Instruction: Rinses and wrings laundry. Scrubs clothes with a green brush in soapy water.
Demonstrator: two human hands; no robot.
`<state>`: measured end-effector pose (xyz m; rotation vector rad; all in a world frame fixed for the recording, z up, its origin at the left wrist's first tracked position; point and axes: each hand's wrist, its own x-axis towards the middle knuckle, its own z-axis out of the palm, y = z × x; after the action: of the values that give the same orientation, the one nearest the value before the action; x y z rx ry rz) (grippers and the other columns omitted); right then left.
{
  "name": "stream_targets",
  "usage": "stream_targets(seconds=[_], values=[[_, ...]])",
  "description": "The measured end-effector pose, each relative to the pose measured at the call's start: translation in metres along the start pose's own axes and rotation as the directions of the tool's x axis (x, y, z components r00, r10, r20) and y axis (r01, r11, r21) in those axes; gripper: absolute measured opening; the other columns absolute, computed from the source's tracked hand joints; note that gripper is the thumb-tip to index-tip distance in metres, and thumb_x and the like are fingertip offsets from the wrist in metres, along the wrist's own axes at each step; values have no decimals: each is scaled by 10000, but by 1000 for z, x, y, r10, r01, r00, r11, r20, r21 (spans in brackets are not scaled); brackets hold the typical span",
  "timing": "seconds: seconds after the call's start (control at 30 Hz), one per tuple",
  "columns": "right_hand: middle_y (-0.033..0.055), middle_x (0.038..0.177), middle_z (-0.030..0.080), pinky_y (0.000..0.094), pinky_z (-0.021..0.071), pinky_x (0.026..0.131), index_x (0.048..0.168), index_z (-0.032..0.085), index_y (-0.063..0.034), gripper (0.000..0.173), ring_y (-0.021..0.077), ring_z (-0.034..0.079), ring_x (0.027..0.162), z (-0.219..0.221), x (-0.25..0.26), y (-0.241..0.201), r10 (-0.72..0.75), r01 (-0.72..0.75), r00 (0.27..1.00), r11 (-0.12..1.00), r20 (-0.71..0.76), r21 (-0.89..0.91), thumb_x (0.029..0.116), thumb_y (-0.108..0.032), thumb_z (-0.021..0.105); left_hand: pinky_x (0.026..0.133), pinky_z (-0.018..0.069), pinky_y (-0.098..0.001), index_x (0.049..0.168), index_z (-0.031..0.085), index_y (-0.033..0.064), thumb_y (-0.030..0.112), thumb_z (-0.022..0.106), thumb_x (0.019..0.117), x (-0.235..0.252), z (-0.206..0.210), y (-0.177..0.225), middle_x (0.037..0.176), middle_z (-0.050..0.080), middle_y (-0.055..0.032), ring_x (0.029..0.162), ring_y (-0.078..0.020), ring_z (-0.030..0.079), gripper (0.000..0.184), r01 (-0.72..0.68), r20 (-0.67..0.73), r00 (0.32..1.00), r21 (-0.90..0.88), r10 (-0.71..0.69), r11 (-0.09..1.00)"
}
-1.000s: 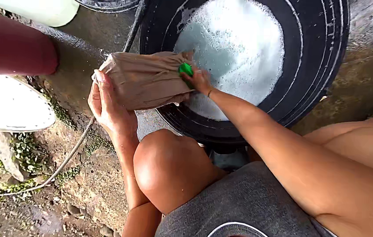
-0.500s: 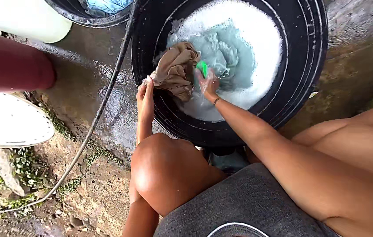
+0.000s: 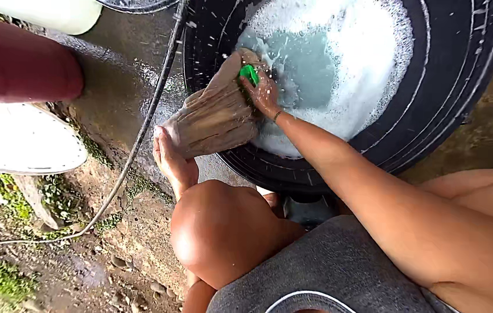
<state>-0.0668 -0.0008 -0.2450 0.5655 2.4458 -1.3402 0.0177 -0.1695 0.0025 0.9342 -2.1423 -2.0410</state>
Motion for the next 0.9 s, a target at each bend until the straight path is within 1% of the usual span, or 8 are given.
stream_targets(seconds=[0.1, 0.2, 0.27, 0.4, 0.53, 0.67, 0.77, 0.9], values=[[151, 860, 708, 462, 587, 747, 1053, 679, 41, 485, 246, 704, 795, -15, -78, -89, -285, 308, 951, 863, -116, 401, 933, -427, 725, 943, 573, -345, 1272, 523, 113, 249, 334, 1122, 37, -24, -35, 1093, 673, 38, 1034, -82, 670, 277, -199, 87, 978, 79, 192, 977], [144, 785, 710, 433, 576, 650, 1017, 695, 74, 473, 227, 705, 711, -4, -125, -143, -608, 596, 774, 607, -177, 526, 873, -365, 794, 869, 595, -336, 1205, 549, 94, 147, 372, 1073, 36, -25, -32, 1009, 697, 48, 936, -75, 687, 227, -291, 87, 955, 80, 284, 953], [183, 843, 730, 509, 580, 722, 1119, 697, 58, 534, 305, 726, 771, 8, -85, -104, -584, 569, 811, 768, -43, 292, 924, -438, 731, 928, 568, -337, 1224, 539, 82, 165, 343, 1091, 27, -27, -19, 1042, 665, 51, 983, -68, 665, 251, -305, 76, 951, 64, 300, 950], [283, 1195, 698, 667, 481, 996, 1339, 622, 32, 776, 464, 666, 1144, -11, 21, 9, -93, 98, 995, 983, 42, -156, 993, -652, 498, 907, 575, -327, 1148, 578, 108, 140, 328, 1094, 22, -24, -21, 984, 686, 62, 948, -67, 677, 258, -332, 59, 942, 23, 330, 943], [190, 988, 726, 538, 560, 860, 1148, 680, 28, 620, 320, 715, 937, -21, -19, -37, -136, 154, 982, 979, -133, 133, 955, -560, 633, 938, 562, -327, 1215, 536, 91, 175, 291, 1114, 29, -29, -35, 1034, 653, 50, 992, -59, 659, 278, -323, 20, 946, 72, 323, 944], [111, 712, 666, 423, 548, 594, 953, 680, 39, 456, 204, 665, 647, -7, -145, -145, -530, 527, 829, 634, -178, 566, 873, -396, 794, 931, 572, -359, 1229, 542, 65, 162, 391, 1067, 31, -26, -36, 1060, 698, 14, 1001, -106, 679, 241, -360, 56, 931, -4, 360, 933], [172, 766, 702, 522, 565, 666, 1045, 699, 43, 570, 313, 710, 713, 14, -100, -82, -501, 494, 865, 844, -20, 210, 938, -516, 681, 918, 565, -346, 1133, 563, 112, 140, 341, 1093, 29, -20, -9, 984, 672, 50, 954, -83, 670, 227, -372, 87, 924, -21, 372, 928], [285, 1120, 710, 684, 508, 929, 1289, 629, 23, 701, 478, 686, 1077, -35, -15, 36, -100, 126, 989, 959, 112, -254, 1005, -608, 518, 991, 552, -409, 1226, 548, 101, 160, 316, 1105, 23, -23, 9, 1092, 678, -3, 1065, -138, 668, 269, -331, 157, 923, -138, 351, 933]])
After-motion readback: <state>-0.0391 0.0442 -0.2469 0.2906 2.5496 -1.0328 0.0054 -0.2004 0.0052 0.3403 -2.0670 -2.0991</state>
